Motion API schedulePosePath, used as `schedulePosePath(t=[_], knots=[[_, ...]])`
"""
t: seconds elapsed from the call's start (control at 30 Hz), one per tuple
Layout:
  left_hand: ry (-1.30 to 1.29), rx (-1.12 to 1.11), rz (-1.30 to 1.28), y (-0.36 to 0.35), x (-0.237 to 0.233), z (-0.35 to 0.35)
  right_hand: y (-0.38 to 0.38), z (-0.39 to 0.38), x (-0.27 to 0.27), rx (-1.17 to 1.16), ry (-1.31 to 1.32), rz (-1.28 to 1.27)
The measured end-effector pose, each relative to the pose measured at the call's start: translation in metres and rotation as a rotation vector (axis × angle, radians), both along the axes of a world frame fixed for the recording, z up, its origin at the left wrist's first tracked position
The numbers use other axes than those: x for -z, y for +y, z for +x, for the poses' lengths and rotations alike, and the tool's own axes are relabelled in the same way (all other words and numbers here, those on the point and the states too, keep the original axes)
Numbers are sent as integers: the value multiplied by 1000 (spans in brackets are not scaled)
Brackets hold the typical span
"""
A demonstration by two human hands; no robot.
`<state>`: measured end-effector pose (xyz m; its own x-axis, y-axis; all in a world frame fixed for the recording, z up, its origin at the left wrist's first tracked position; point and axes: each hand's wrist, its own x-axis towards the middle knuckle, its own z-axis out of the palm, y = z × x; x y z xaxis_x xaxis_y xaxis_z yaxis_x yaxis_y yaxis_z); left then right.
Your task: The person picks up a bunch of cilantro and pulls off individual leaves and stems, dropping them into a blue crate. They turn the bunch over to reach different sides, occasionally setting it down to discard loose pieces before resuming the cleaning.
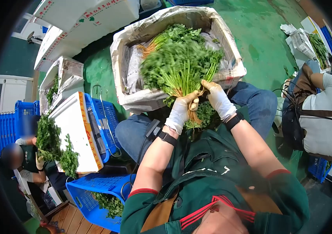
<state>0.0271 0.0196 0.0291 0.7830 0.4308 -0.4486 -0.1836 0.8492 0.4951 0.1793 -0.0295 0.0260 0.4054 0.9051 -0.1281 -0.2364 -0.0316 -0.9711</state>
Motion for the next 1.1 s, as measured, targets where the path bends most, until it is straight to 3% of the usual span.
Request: schedulePosePath(t=[0.07, 0.13, 0.27, 0.47, 0.57, 0.6, 0.63, 0.7, 0.73, 0.8, 0.87, 0.93, 0.97, 1.1], knots=[[-32, -173, -190, -5, -6, 1, -3, -2, 10, -37, 0, -51], [-81, -170, -240, -2, -2, 0, 0, -1, 10, -102, 559, -266], [-93, -121, -237, 0, 7, -4, 3, 12, -5, -163, 766, -332], [-52, -81, -349, 0, -13, 0, 1, 16, -5, -255, 641, -299], [-183, -74, -459, 6, -2, -3, 2, 18, -2, -351, 416, -464], [-274, -57, -492, 7, 0, -5, 5, 11, 1, -331, 329, -401], [-179, -10, -400, 9, -1, -5, 5, 10, 0, -324, 206, -433], [-235, 40, -427, 15, 8, -6, 7, 13, -4, -352, -131, -554], [-286, 87, -460, 15, 14, -7, 6, 14, -6, -357, -134, -555], [-271, 54, -408, 8, 18, -8, 3, 17, -17, -90, -597, -666], [-286, -57, -316, 2, 14, -6, 1, 12, -30, 1, -634, -581], [-223, -56, -201, 2, 9, -6, 6, -5, -45, 126, -630, 28], [-257, -77, -198, 2, 5, -5, 6, -7, -60, 48, -779, -103], [-298, -127, -155, -2, 6, -7, 12, -3, -26, 5, -833, -259]])
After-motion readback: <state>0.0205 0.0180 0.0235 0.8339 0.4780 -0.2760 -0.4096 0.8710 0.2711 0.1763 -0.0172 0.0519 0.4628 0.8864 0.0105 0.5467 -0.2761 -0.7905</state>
